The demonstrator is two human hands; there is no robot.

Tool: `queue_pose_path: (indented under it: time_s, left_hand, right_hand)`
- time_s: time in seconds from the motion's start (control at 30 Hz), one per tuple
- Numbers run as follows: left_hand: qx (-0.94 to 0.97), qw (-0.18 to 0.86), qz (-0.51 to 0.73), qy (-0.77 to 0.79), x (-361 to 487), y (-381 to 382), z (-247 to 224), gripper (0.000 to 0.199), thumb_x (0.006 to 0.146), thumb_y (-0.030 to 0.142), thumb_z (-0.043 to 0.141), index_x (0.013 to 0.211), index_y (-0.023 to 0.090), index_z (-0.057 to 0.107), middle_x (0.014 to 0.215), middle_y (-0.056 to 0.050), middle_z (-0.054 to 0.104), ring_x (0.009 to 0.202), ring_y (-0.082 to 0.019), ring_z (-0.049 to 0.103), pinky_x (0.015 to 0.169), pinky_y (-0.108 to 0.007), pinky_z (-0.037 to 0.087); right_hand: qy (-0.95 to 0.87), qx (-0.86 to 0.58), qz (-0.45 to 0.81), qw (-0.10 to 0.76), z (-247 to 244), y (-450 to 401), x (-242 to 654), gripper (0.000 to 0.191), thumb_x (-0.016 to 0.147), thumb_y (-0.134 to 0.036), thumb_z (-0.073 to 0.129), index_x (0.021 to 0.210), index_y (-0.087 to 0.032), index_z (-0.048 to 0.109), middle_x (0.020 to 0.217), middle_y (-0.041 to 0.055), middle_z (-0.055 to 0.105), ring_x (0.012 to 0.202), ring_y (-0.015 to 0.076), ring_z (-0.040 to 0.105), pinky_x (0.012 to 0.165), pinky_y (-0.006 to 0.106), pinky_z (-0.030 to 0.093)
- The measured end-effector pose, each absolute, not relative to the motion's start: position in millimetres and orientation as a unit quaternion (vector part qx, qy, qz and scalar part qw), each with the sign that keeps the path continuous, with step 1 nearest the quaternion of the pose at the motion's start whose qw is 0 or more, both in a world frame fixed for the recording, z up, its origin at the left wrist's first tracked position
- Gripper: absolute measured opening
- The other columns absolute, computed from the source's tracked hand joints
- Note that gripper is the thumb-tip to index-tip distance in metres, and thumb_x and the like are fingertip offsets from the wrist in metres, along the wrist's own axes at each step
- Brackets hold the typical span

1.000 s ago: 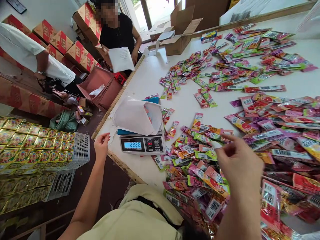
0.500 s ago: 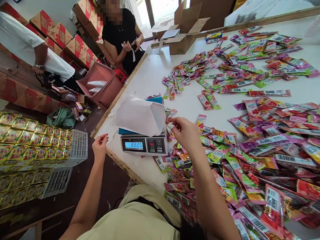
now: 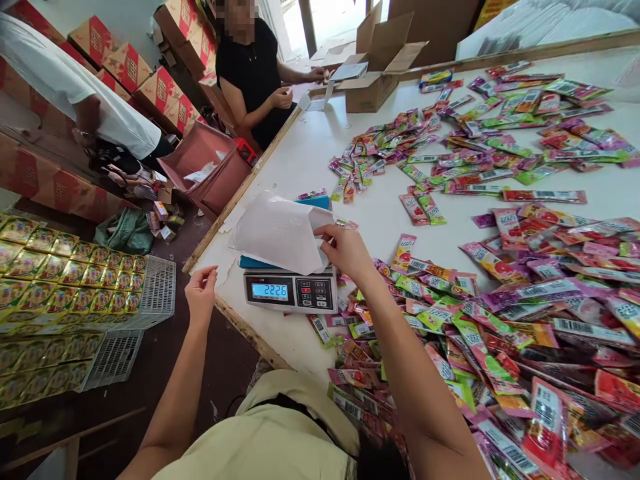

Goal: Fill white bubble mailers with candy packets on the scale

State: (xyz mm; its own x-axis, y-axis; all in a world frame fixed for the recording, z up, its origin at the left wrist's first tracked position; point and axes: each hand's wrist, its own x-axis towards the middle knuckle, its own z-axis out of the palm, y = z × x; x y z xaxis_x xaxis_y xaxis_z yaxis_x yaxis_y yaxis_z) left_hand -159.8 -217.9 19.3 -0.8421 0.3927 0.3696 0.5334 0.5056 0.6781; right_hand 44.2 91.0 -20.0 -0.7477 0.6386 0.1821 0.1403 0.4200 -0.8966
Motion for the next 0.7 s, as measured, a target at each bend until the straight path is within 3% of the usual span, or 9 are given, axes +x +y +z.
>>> queue_pose_path:
  time_s: [0.13,0.23,0.3,0.37,0.47,0.57,0.7]
  left_hand:
    - [-0.457,0.184,-0.355,-0.795,-104.4,-173.5,31.1,0.027,0.094,0.037,0.065,0.117,0.023,0.068,0.120,-0.012,0.066,0.116,-0.025,0.063,0.097,-0.041,0.054]
    - [-0.533,0.193,-0.308,-0.764,-51.0,-116.3,14.0,0.072,0.080,0.049,0.081,0.141,0.025,0.052,0.150,-0.020,0.048,0.143,-0.037,0.045,0.114,-0.056,0.042]
    - [-0.513,0.179,-0.289,-0.788,-28.2,-80.7,-2.3,0.087,0.076,0.048,0.084,0.148,0.022,0.043,0.158,-0.025,0.038,0.151,-0.042,0.034,0.117,-0.063,0.035]
    - [-0.485,0.169,-0.279,-0.811,-25.8,-56.6,-9.9,0.076,0.083,0.030,0.077,0.150,0.020,0.042,0.161,-0.025,0.036,0.152,-0.042,0.032,0.118,-0.063,0.033]
    - [-0.481,0.143,-0.288,-0.816,-66.5,-43.0,11.6,0.049,0.091,0.009,0.052,0.138,0.022,0.058,0.149,-0.017,0.056,0.138,-0.031,0.054,0.113,-0.050,0.044]
    - [-0.417,0.162,-0.322,-0.834,-149.5,-31.3,70.3,0.030,0.100,0.021,0.044,0.120,0.017,0.067,0.117,-0.014,0.072,0.112,-0.029,0.068,0.101,-0.048,0.051]
    - [-0.314,0.228,-0.344,-0.855,-271.8,25.0,156.1,0.031,0.105,0.032,0.043,0.111,0.010,0.065,0.112,-0.015,0.071,0.111,-0.028,0.066,0.102,-0.047,0.048]
  right_hand:
    - [-0.738,-0.347,0.493,0.302,-34.7,88.7,63.2,0.034,0.078,-0.037,0.054,0.096,-0.017,0.076,0.067,0.0031,0.066,0.062,0.0162,0.057,0.065,0.029,0.043]
    - [-0.715,-0.416,0.473,0.303,-45.5,82.4,75.1,0.038,0.080,-0.047,0.055,0.094,-0.017,0.075,0.068,0.0045,0.066,0.062,0.0175,0.057,0.064,0.030,0.042]
    - [-0.722,-0.418,0.471,0.286,-49.1,78.2,81.3,0.042,0.079,-0.051,0.057,0.096,-0.017,0.075,0.067,0.0045,0.065,0.059,0.0171,0.055,0.063,0.031,0.041]
    - [-0.723,-0.412,0.480,0.277,-49.3,76.6,89.6,0.047,0.080,-0.056,0.056,0.098,-0.017,0.075,0.064,0.0038,0.064,0.056,0.0168,0.053,0.060,0.031,0.041]
    - [-0.722,-0.412,0.484,0.272,-46.2,81.2,112.2,0.050,0.080,-0.058,0.055,0.100,-0.017,0.076,0.058,0.0021,0.060,0.054,0.0171,0.053,0.057,0.030,0.040]
    - [-0.726,-0.440,0.452,0.275,-42.4,90.8,147.1,0.047,0.078,-0.054,0.055,0.101,-0.019,0.076,0.059,0.0020,0.062,0.052,0.0172,0.052,0.056,0.031,0.040]
    - [-0.725,-0.510,0.400,0.234,-41.8,97.7,198.4,0.046,0.075,-0.056,0.055,0.100,-0.025,0.077,0.057,0.0029,0.062,0.049,0.0218,0.053,0.053,0.037,0.041]
